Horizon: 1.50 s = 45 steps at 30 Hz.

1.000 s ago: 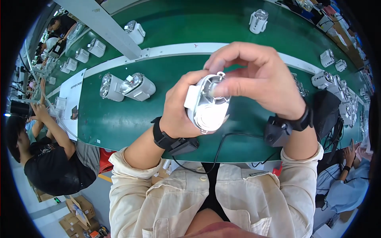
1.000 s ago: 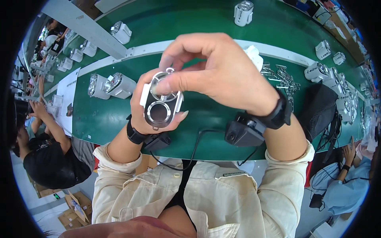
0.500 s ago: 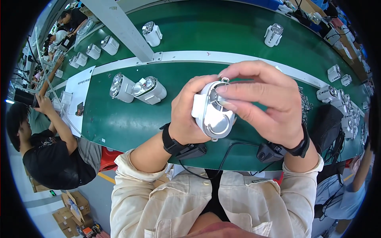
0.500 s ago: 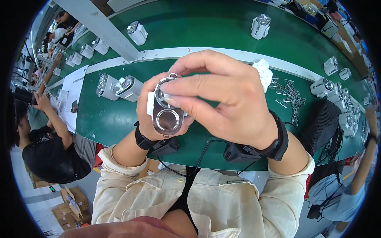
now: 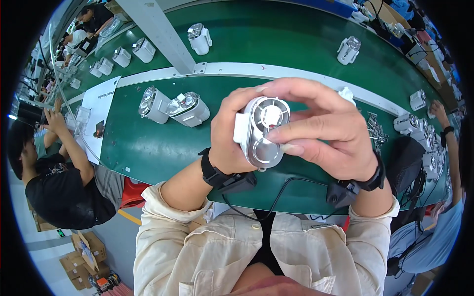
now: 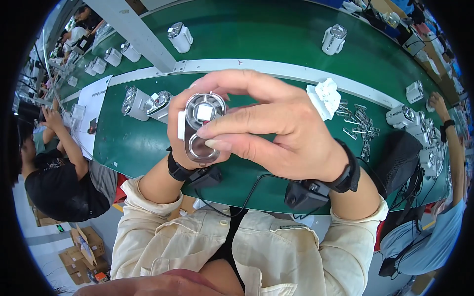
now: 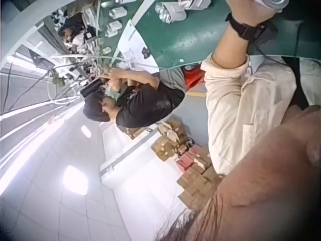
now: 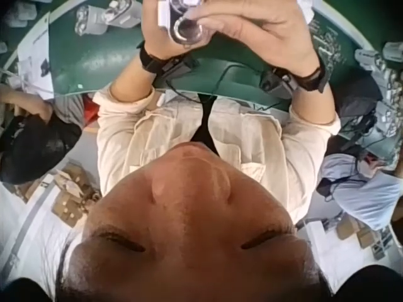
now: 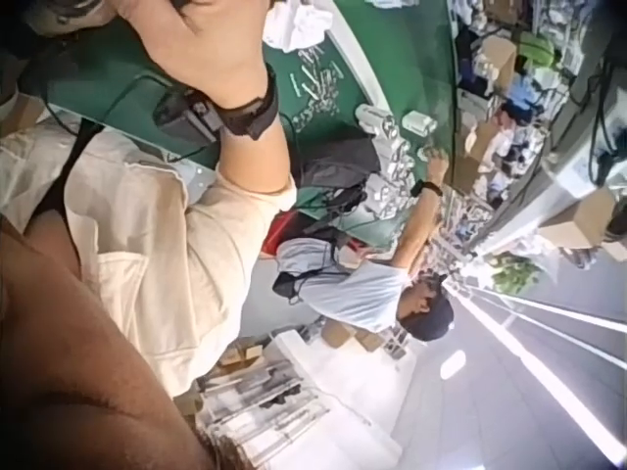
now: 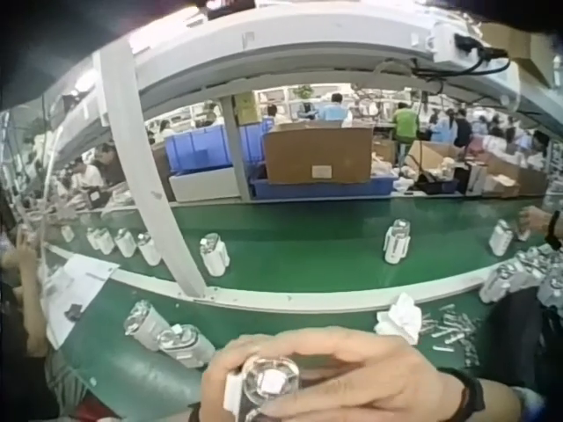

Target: The person picks up a white device, peels off a small sticker from its surface, and wipes it with a cloth. They repeat this process for several devices, placing each one back onto the green workbench after finishing.

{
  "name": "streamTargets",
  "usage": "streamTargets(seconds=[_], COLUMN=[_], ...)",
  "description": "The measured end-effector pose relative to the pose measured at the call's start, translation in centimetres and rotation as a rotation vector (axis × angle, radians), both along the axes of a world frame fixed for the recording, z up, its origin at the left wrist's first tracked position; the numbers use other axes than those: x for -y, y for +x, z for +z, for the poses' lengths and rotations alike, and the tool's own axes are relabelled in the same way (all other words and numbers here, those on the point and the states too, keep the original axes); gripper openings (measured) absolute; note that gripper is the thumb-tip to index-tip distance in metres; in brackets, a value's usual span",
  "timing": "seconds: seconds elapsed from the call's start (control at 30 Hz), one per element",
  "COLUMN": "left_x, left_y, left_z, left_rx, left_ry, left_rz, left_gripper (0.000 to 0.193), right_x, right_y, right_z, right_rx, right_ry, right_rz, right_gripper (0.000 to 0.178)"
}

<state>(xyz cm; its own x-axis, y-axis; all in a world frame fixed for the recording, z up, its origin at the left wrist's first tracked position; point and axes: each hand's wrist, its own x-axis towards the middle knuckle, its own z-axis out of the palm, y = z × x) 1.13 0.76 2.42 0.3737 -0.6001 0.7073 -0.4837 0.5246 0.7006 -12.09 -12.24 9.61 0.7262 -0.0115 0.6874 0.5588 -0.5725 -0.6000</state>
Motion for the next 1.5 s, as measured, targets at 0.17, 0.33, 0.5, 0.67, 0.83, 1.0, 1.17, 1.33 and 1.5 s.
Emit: streamTargets(seconds=[0.17,0.33,0.5,0.67,0.83,1.0,1.17,1.33,1.5], left_x=[1.1,1.0,1.0,0.2,0.7,1.1,1.2,0.6,0.5], left_y=[1.0,0.5,0.4,-0.1,0.9,0.2,-0.3,-0.2,-0.2], left_z=[0.1,-0.1,-0.1,0.0,-0.2,-0.3,-0.1,0.8,1.2], left_rx=[0.313,0.242,0.172,-0.14,-0.086,-0.073,-0.103,-0.226,-0.2], left_ry=[-0.229,-0.226,-0.18,0.138,0.191,0.308,0.253,0.143,0.041], left_rz=[0.073,0.07,0.03,-0.061,-0.021,0.227,0.143,0.14,0.162], left_gripper=[0.076,0.074,0.076,0.09,0.102,0.097,0.08,0.067,0.064], right_x=[-0.4,-1.3,-0.8,-1.3,-0.9,5.8,19.6,20.4,13.4], right_y=[-0.7,-0.7,-0.7,-0.3,2.5,7.2,9.7,11.6,20.4], right_z=[1.3,1.0,0.3,-0.1,-2.3,-3.8,-6.4,-7.0,-5.0], right_rx=[-0.047,-0.015,0.003,-0.094,-0.211,-0.425,-0.405,-0.67,-0.287], right_ry=[0.015,-0.085,-0.061,0.087,-0.008,0.303,0.228,-0.48,-0.51], right_rz=[-0.029,-0.112,-0.117,-0.094,-0.284,-0.306,-0.871,-1.313,-0.895], right_gripper=[0.025,0.027,0.032,0.055,0.074,0.072,0.072,0.086,0.095])
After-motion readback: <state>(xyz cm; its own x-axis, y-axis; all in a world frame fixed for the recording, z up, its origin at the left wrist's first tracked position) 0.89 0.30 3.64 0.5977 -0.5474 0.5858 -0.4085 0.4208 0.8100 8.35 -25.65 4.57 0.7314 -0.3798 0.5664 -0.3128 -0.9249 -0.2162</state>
